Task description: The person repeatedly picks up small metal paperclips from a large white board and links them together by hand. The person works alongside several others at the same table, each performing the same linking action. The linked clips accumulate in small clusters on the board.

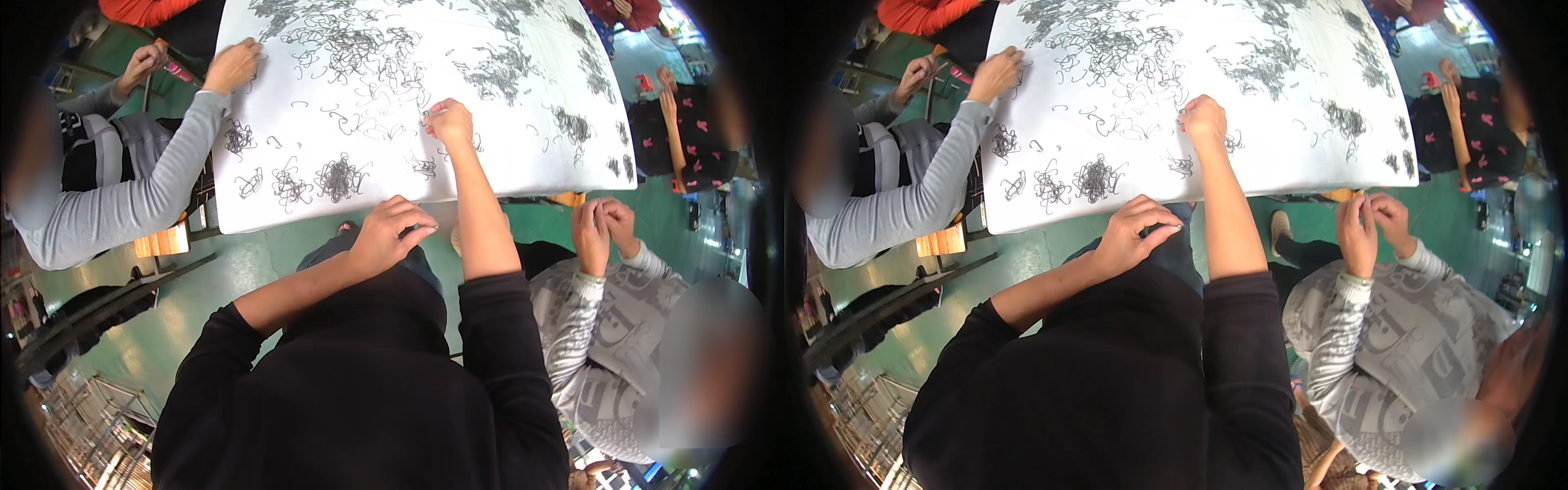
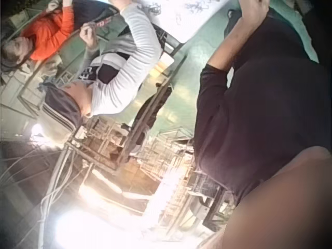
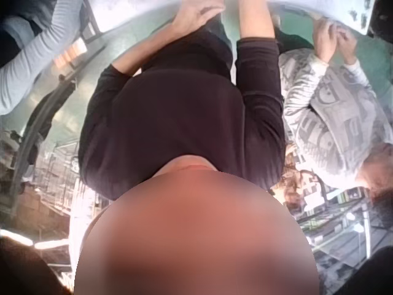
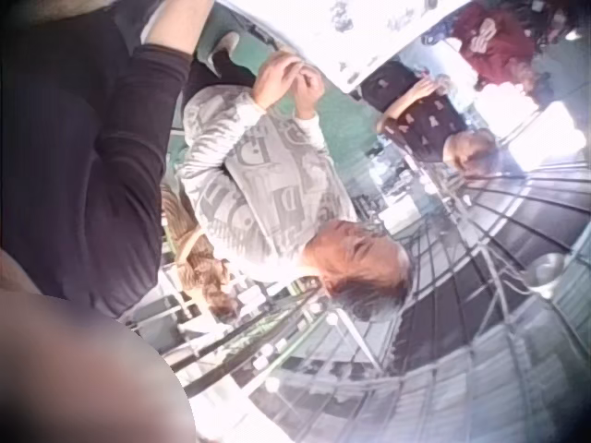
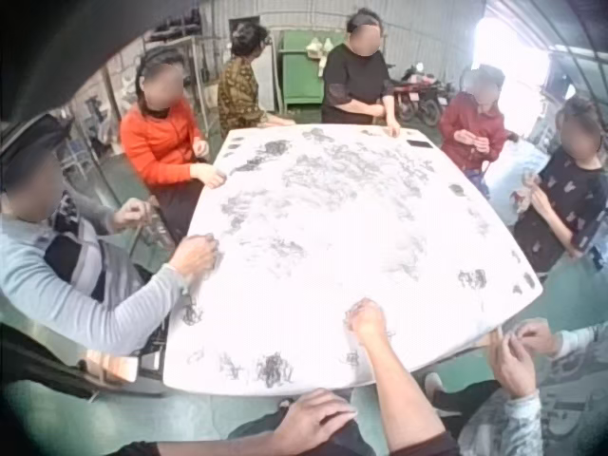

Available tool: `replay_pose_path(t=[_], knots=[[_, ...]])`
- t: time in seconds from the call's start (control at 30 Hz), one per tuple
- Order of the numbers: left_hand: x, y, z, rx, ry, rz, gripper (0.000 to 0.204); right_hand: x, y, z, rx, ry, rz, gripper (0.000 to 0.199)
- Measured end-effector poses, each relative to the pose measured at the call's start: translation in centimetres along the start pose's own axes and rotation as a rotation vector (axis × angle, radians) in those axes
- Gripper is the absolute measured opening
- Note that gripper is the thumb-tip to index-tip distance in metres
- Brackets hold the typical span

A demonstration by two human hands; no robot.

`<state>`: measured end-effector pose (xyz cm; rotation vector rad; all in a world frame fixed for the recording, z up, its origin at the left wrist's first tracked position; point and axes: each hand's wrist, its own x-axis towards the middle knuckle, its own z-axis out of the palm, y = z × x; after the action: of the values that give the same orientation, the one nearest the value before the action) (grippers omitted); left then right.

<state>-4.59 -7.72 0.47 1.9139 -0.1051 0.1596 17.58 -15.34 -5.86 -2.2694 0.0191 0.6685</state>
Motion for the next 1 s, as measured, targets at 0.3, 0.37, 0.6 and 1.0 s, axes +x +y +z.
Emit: replay_pose_path(t=[0.3, 0.37, 0.6, 1.0], knots=[[0.4, 0.1, 0.1, -0.037, 0.037, 0.025, 0.01, -20.5, 1.5, -5.0, 0.802, 0.099, -0.134, 0.016], [0.6, 0.4, -0.1, -0.039, -0.011, 0.017, 0.011, -23.5, 1.3, -4.7, 0.899, 0.148, -0.06, 0.016], [1.8, 1.0, 0.9, -0.063, -0.056, 0.055, 0.01, -24.9, 2.9, -4.2, 1.001, 0.278, 0.023, 0.018], [6.6, -2.4, 3.2, -0.017, -0.144, 0.153, 0.013, -25.6, 5.4, -3.9, 0.767, 0.59, -0.341, 0.019]])
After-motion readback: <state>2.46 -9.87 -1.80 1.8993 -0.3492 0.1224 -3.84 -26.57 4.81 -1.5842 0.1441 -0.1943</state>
